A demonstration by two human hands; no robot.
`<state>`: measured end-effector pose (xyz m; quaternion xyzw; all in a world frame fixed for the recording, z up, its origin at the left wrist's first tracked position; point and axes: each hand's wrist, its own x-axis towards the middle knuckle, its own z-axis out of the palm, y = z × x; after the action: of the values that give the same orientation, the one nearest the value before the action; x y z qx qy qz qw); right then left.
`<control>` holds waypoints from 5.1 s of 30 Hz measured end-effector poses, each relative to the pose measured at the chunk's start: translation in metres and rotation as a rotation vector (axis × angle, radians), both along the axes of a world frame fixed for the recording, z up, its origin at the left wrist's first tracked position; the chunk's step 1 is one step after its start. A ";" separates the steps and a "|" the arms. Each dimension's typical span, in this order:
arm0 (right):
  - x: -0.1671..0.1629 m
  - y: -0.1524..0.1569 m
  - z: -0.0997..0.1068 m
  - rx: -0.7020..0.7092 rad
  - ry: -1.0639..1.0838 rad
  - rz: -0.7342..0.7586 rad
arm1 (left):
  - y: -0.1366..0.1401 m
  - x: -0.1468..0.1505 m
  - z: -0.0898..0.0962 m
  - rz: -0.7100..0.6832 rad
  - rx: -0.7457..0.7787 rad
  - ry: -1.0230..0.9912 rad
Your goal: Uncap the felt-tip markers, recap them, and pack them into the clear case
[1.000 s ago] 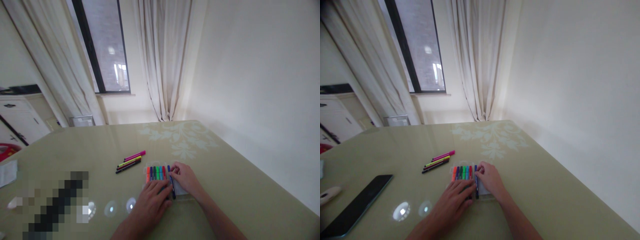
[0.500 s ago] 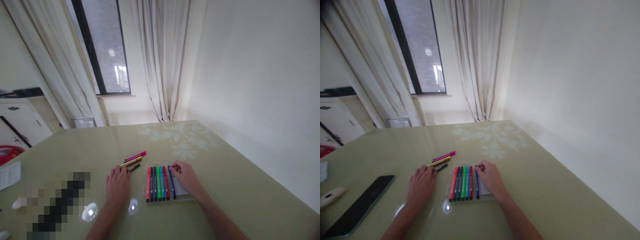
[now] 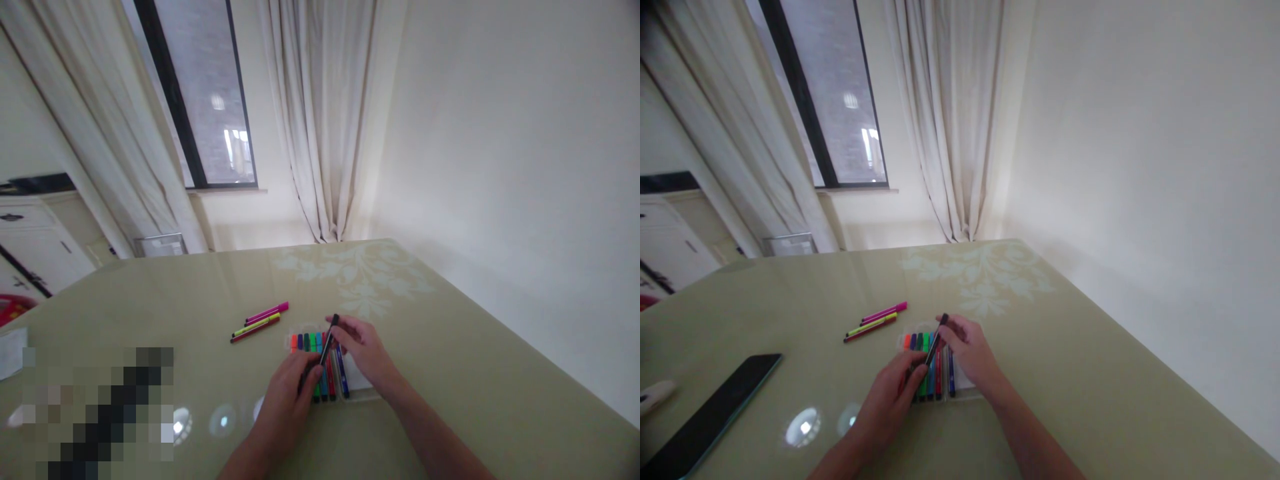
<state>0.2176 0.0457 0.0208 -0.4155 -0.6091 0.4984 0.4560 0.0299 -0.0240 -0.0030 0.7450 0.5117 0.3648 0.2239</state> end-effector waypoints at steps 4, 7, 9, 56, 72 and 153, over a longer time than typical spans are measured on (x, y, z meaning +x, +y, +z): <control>0.028 0.015 0.005 0.015 -0.075 -0.191 | -0.005 0.002 -0.007 -0.207 0.235 0.343; 0.044 0.020 0.002 -0.060 -0.241 -0.130 | -0.008 0.006 -0.006 -0.259 0.262 0.474; 0.047 0.020 -0.002 -0.111 -0.317 -0.067 | -0.009 0.008 -0.005 -0.231 0.247 0.501; -0.003 -0.008 0.003 0.106 -0.319 0.017 | 0.015 -0.019 0.007 0.139 -0.005 -0.171; 0.032 0.019 0.000 -0.060 -0.106 -0.159 | -0.012 0.015 -0.013 -0.232 0.268 0.531; 0.021 0.009 -0.020 -0.113 -0.477 -0.102 | -0.007 0.007 -0.015 -0.146 0.343 0.611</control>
<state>0.2382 0.0545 0.0010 -0.5764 -0.6489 0.3961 0.2998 0.0369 -0.0314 -0.0179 0.8809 0.4320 0.1886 -0.0423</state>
